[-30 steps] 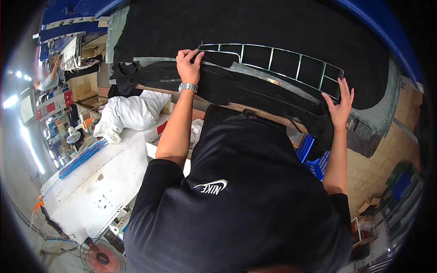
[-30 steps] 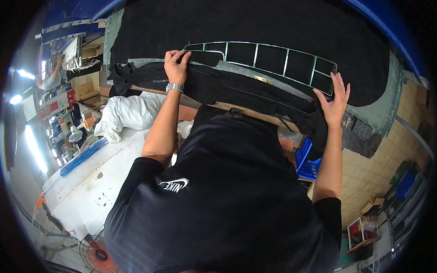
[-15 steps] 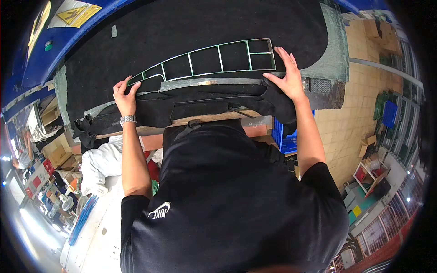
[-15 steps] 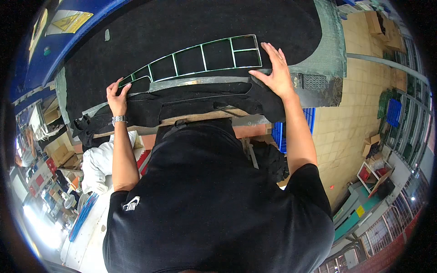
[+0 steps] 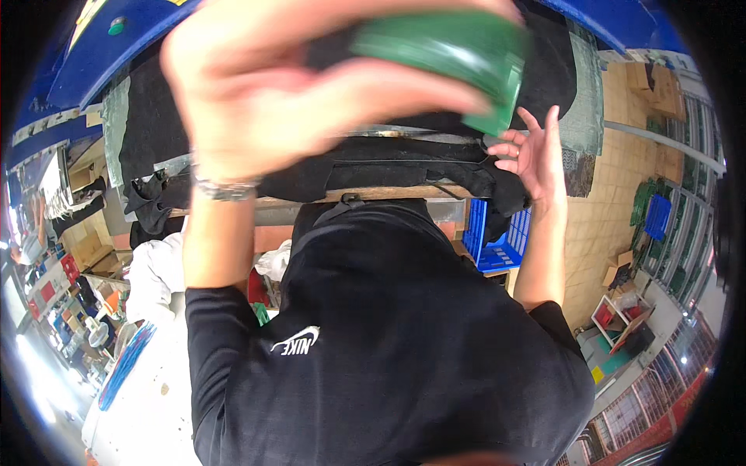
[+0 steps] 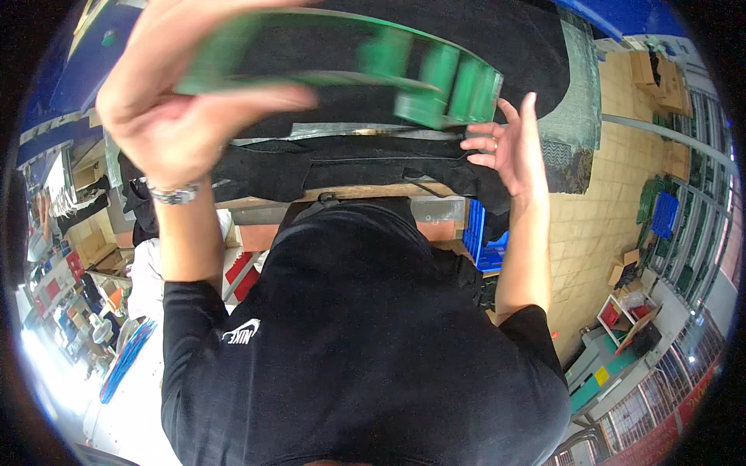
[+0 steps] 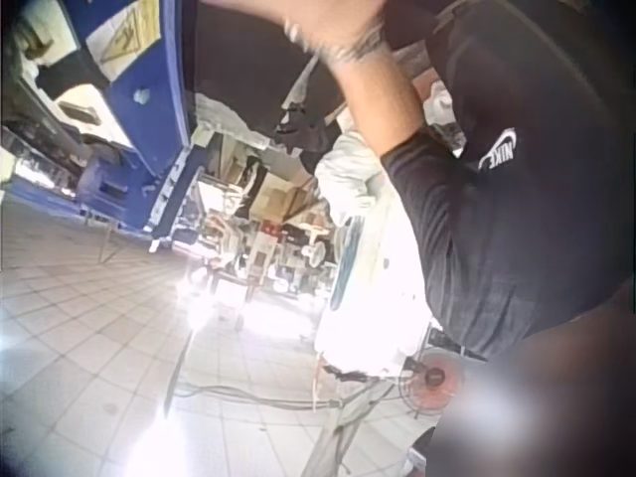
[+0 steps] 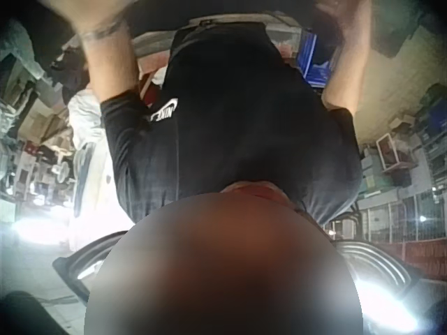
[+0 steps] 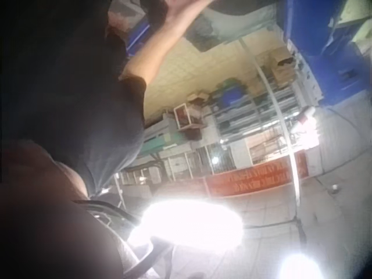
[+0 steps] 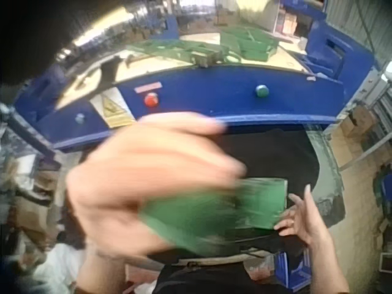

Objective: Use a die-cutting press to cut multiple shapes from a sheet of black fabric.

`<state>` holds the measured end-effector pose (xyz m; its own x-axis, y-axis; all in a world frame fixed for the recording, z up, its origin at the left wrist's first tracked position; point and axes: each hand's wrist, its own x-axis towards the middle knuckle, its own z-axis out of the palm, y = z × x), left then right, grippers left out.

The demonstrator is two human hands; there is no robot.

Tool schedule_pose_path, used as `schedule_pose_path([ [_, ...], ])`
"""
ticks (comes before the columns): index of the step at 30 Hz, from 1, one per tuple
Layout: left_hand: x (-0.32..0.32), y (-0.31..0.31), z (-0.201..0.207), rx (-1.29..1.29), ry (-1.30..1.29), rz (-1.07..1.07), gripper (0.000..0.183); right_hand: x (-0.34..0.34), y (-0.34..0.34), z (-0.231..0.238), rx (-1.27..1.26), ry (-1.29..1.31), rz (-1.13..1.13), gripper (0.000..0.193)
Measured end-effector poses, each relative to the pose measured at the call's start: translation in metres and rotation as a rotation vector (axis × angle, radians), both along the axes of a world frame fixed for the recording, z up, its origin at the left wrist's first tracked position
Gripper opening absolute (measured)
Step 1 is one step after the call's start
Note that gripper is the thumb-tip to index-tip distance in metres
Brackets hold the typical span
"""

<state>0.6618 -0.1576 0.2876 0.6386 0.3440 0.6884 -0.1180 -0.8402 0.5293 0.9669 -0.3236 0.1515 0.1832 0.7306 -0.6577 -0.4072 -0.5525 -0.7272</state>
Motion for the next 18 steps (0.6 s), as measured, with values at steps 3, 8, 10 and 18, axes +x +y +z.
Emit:
schedule_pose_path([
  [3,0.034,-0.021,0.011,-0.097,-0.317,-0.348,0.027,0.009,0.002,0.003,0.05,0.065,-0.012,0.1],
  [8,0.041,-0.078,-0.003,0.17,-0.229,-0.238,0.011,-0.007,0.023,0.034,0.141,0.08,-0.18,0.075],
  [10,0.027,-0.094,-0.015,0.239,-0.156,-0.298,0.01,-0.011,0.036,0.045,0.183,0.073,-0.267,0.064],
  [18,-0.111,-0.059,-0.115,-0.228,0.372,0.153,0.016,0.036,0.072,0.073,0.107,-0.79,0.462,0.078],
])
